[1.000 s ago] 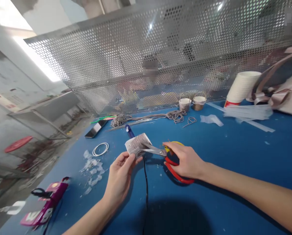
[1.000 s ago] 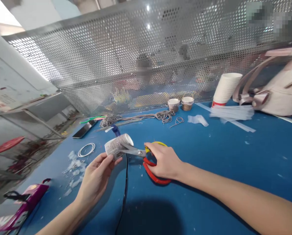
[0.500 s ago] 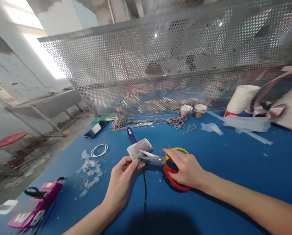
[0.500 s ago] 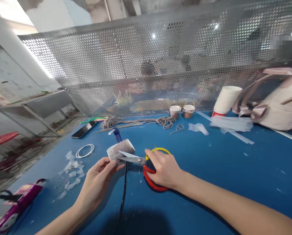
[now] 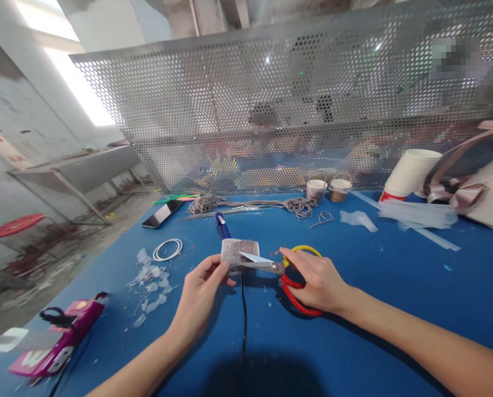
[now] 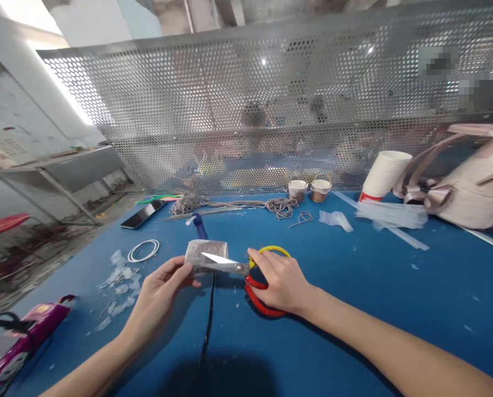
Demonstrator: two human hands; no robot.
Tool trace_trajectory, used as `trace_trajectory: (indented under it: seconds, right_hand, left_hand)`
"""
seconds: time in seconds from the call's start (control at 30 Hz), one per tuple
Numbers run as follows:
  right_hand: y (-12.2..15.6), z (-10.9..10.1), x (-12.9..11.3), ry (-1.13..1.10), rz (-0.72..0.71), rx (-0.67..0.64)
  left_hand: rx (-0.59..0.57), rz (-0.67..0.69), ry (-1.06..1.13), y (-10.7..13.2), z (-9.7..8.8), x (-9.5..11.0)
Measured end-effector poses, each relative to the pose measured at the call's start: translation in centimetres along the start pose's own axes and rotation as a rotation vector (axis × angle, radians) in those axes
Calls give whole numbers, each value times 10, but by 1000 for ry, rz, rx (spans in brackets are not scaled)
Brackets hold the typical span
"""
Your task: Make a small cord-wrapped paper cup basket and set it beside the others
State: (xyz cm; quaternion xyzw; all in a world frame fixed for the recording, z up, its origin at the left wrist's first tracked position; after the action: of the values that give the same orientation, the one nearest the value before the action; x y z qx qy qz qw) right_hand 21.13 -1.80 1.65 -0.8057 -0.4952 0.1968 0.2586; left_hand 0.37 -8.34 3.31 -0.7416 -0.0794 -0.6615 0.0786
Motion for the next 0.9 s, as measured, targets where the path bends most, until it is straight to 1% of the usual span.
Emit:
trace_trajectory:
  seconds: [0.1, 0.2, 0.3, 0.43, 0.67, 0.9]
  right_hand:
    - [-1, -4, 4, -22, -17, -3]
    - [-3, -8, 9, -10, -52, -13]
    - [-4, -11, 16, 2, -121, -31]
    - [-4, -15, 21, 17, -218, -67]
    - [-5, -24, 12, 129, -353, -102]
    - [-6, -20, 3, 170, -404, -73]
  left_hand:
    - [-83, -29, -58, -5, -2, 4]
    - [-137, -63, -29, -10, -4, 8]
    - [-175, -121, -7, -15, -8, 9]
    - [-284, -171, 6, -20, -8, 7]
    - [-444, -182, -54, -21, -2, -1]
    - [-500, -187, -91, -19, 0, -2]
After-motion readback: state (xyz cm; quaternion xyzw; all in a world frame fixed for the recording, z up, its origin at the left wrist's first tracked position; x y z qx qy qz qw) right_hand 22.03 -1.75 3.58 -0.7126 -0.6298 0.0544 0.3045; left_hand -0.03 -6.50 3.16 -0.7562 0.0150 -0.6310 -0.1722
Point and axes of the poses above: each hand's wrist, its own y-axis away from the middle knuckle, its own z-axis out of the palm, x = y × z, the point moved 5 cm from there along -y, towards the middle knuckle, and after that the axes turned 9 degrees about -x, right-handed, at the moved point
